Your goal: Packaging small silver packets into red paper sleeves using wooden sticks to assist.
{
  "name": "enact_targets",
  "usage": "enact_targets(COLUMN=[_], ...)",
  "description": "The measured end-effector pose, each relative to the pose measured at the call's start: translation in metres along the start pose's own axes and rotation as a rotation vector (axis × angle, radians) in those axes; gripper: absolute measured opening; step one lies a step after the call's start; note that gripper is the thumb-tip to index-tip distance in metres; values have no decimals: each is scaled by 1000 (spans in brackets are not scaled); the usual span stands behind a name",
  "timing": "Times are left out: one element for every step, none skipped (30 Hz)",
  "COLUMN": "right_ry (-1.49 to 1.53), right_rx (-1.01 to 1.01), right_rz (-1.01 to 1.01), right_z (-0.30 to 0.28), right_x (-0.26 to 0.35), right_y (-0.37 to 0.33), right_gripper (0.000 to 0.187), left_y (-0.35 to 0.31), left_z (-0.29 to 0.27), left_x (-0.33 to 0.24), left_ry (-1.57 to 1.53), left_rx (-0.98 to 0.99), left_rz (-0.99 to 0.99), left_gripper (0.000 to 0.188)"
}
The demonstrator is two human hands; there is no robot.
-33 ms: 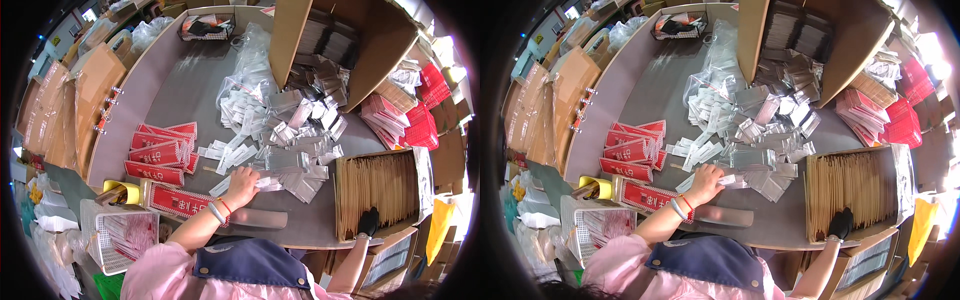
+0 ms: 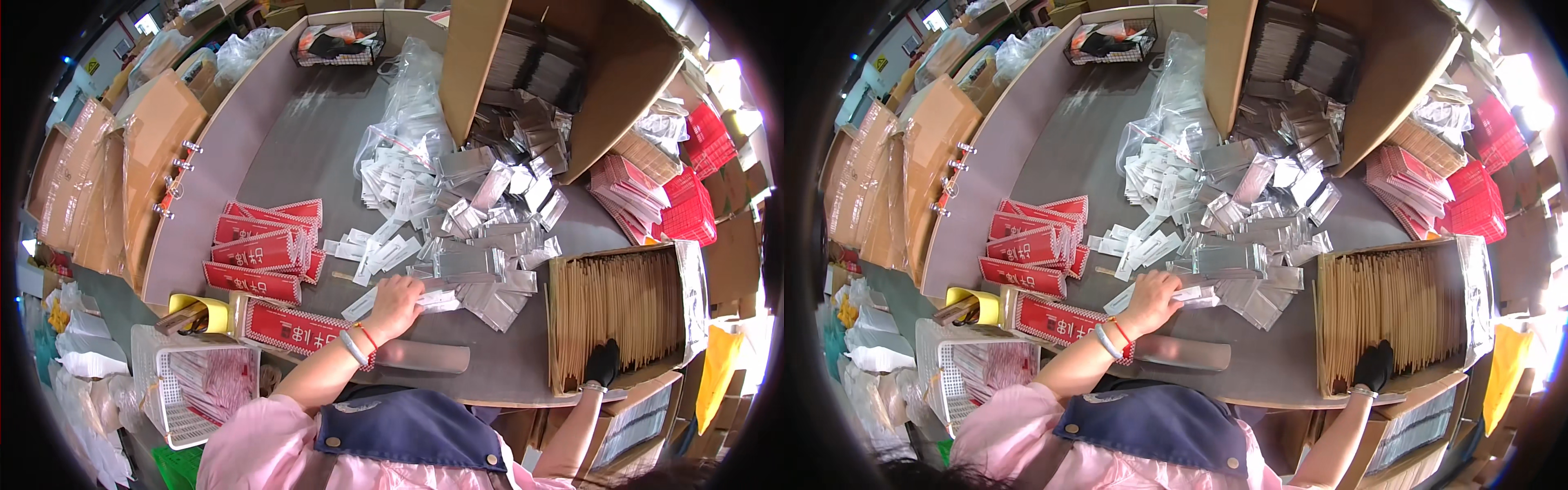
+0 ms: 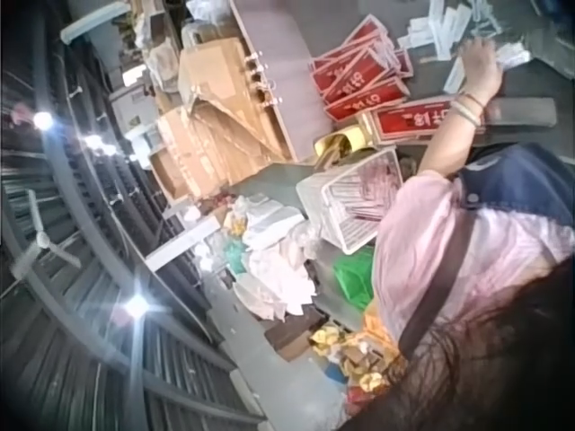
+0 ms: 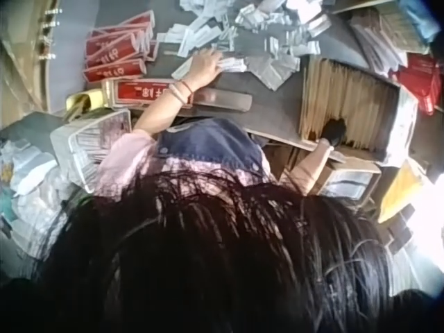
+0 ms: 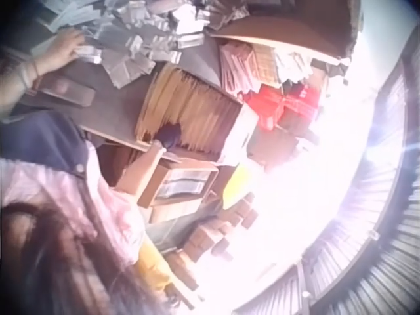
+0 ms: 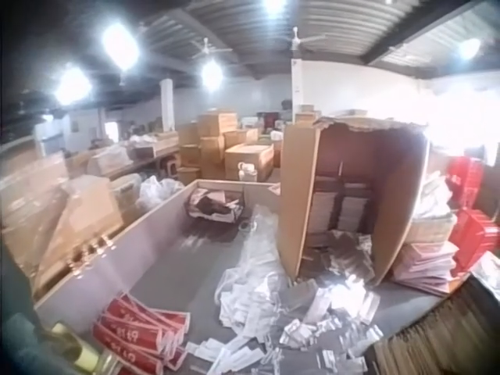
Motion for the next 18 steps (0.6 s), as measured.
enact_targets(right_ry=[2, 29, 53, 234, 476, 712, 611, 761, 616, 657, 554, 580, 490, 316, 134, 111, 273, 434], right_rx=[-2, -108, -211, -232, -218, -201, -94, -59, -42, 113, 216, 333, 399, 449, 494, 522, 506, 486], right_rz=[1, 32, 62, 206, 154, 99, -37, -75, -402, -537, -686, -705, -786, -863, -934, -908, -962, -1006], right_z=[1, 0, -6, -13, -17, -23, -38, -20, -22, -26, -41, -35, -37, -33, -26, -17, -5, 1], right_x=[-8, -18, -13, -10, 2, 12, 50, 55, 95, 132, 167, 177, 186, 189, 189, 191, 197, 208], right_y=[0, -1, -4, -4, -8, -13, -28, -38, -58, -77, -96, -113, -124, -132, -140, -147, -153, -158], right_gripper=[40, 42, 44, 45, 41, 38, 30, 20, 13, 13, 22, 30, 28, 28, 28, 26, 23, 19], left_y=[-2, -5, -6, -9, -16, -27, -36, -45, -55, -61, -68, -75, -79, -81, -89, -91, -96, -97], left_z=[-4, -11, -22, -36, -47, -51, -52, -43, -44, -46, -49, -51, -60, -70, -72, -69, -65, -62], left_x=[1, 2, 1, -4, -5, -8, -15, -23, -25, -26, -23, -17, -15, -13, -7, -4, -3, -4], left_ry=[1, -191, -383, -496, -559, -627, -382, -183, -174, -185, -192, -183, -166, -144, -113, -113, -130, -151], left_rx=[-2, 65, 135, 142, 260, 379, 405, 372, 374, 263, 152, 143, 128, 109, 132, 128, 139, 151], left_rz=[2, -104, -213, -235, -250, -266, -161, -21, -33, -33, -42, -45, -34, -20, 19, 16, 25, 40], left_gripper=[34, 29, 26, 19, 19, 19, 19, 25, 25, 33, 41, 56, 58, 59, 62, 62, 64, 65])
Point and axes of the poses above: each hand's wrist, its own y-axis towards the middle knuckle, its own z-axis out of the palm, x = y × z, the point moved 1 cm from there along y, towards the middle knuckle, and after that the axes turned 5 degrees about -x, right-handed, at the moved point
